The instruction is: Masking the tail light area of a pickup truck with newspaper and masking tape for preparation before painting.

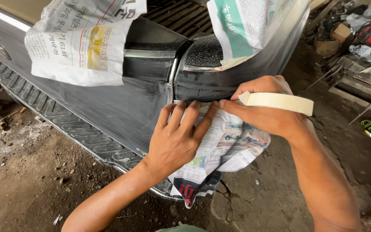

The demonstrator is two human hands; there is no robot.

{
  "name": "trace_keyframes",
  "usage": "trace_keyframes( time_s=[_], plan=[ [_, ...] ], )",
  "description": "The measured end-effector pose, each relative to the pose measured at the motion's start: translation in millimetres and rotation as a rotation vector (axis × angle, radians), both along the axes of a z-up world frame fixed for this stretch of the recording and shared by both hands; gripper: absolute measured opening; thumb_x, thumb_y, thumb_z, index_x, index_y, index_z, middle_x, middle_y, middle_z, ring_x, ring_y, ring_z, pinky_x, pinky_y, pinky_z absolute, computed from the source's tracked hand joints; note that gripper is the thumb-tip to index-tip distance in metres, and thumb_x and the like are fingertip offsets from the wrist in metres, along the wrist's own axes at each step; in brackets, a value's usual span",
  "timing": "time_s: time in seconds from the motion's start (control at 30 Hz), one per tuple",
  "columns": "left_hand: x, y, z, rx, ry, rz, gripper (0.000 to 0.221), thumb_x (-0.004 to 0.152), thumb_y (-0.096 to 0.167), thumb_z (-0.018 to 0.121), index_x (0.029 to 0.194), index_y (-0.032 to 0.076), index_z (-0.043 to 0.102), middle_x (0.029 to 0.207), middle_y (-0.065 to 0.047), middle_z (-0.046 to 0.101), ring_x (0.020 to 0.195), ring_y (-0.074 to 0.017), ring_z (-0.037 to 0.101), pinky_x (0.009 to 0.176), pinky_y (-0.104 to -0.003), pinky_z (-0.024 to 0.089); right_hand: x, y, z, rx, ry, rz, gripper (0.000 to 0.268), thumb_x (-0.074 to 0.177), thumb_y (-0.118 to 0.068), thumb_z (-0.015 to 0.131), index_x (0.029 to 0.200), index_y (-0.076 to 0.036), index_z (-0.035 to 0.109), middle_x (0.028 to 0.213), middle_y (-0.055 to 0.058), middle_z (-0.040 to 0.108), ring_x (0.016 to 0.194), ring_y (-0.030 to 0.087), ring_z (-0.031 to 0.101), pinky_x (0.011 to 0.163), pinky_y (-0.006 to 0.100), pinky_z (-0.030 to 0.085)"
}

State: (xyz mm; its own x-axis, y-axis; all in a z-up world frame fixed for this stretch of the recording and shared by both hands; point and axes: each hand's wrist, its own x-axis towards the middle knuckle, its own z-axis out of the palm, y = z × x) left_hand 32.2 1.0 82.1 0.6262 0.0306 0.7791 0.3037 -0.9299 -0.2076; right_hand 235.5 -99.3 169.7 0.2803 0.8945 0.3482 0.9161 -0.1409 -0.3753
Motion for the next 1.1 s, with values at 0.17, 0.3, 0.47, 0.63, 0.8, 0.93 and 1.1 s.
trace_keyframes(
  time_s=[0.17, 0.3, 0.47, 0.63, 0.8, 0.93, 1.1],
  plan=[
    [4, -10, 8, -0.01, 0.033, 0.017, 0.052, 0.094, 0.016, 0.054, 0.144, 0.004, 0.06, 0.13, -0.017, 0.053, 0.119, -0.0329, 0.054, 0.102, -0.049, 0.045, 6, -21, -3, 0.101, -0.047, 0.056, 0.027, 0.083, -0.031, 0.085, 0.083, -0.005, 0.08, 0.061, 0.008, 0.073, 0.05, 0.013, 0.07, 0.045, 0.028, 0.051],
    [9, -18, 9, -0.074, 0.095, -0.121, 0.055, 0.092, 0.015, 0.054, 0.141, -0.011, 0.056, 0.14, -0.024, 0.054, 0.131, -0.0381, 0.054, 0.113, -0.047, 0.043, 19, -38, -20, 0.219, -0.029, 0.147, 0.018, 0.087, -0.025, 0.082, 0.087, -0.007, 0.08, 0.067, 0.004, 0.075, 0.051, 0.01, 0.069, 0.051, 0.03, 0.049],
    [10, -19, 9, -0.094, 0.077, -0.169, 0.053, 0.094, 0.011, 0.055, 0.141, -0.013, 0.054, 0.143, -0.026, 0.056, 0.136, -0.0385, 0.055, 0.119, -0.047, 0.041, 13, -51, -35, 0.433, -0.296, 0.276, 0.014, 0.089, -0.022, 0.083, 0.082, -0.011, 0.078, 0.068, 0.001, 0.075, 0.055, 0.008, 0.066, 0.077, 0.038, 0.047],
    [12, -21, 8, -0.066, 0.111, -0.129, 0.057, 0.091, 0.01, 0.054, 0.142, -0.014, 0.052, 0.145, -0.027, 0.055, 0.136, -0.0385, 0.055, 0.117, -0.047, 0.042, 22, -46, -34, 0.491, -0.266, 0.246, 0.013, 0.088, -0.019, 0.085, 0.082, -0.009, 0.079, 0.071, 0.003, 0.076, 0.06, 0.011, 0.068, 0.079, 0.036, 0.047],
    [11, -23, 13, -0.081, 0.116, -0.122, 0.058, 0.09, 0.011, 0.055, 0.142, -0.014, 0.052, 0.145, -0.027, 0.055, 0.136, -0.0386, 0.055, 0.117, -0.047, 0.042, 37, -30, -35, 0.428, -0.046, 0.19, 0.014, 0.086, -0.019, 0.084, 0.084, -0.005, 0.08, 0.069, 0.006, 0.075, 0.058, 0.012, 0.069, 0.067, 0.03, 0.05],
    [11, -24, 14, -0.069, 0.125, -0.1, 0.058, 0.089, 0.011, 0.054, 0.143, -0.013, 0.053, 0.146, -0.026, 0.055, 0.136, -0.0375, 0.056, 0.117, -0.046, 0.042, 48, -21, -43, 0.301, 0.167, 0.151, 0.016, 0.086, -0.021, 0.083, 0.088, -0.005, 0.081, 0.073, 0.006, 0.077, 0.06, 0.01, 0.072, 0.052, 0.024, 0.053],
    [12, -25, 14, -0.058, 0.141, -0.08, 0.058, 0.089, 0.01, 0.057, 0.142, -0.012, 0.054, 0.144, -0.025, 0.056, 0.135, -0.0366, 0.056, 0.116, -0.046, 0.043, 52, -19, -46, 0.277, 0.23, 0.148, 0.017, 0.087, -0.022, 0.082, 0.09, -0.005, 0.082, 0.075, 0.006, 0.078, 0.062, 0.008, 0.072, 0.052, 0.024, 0.053]
  ],
)
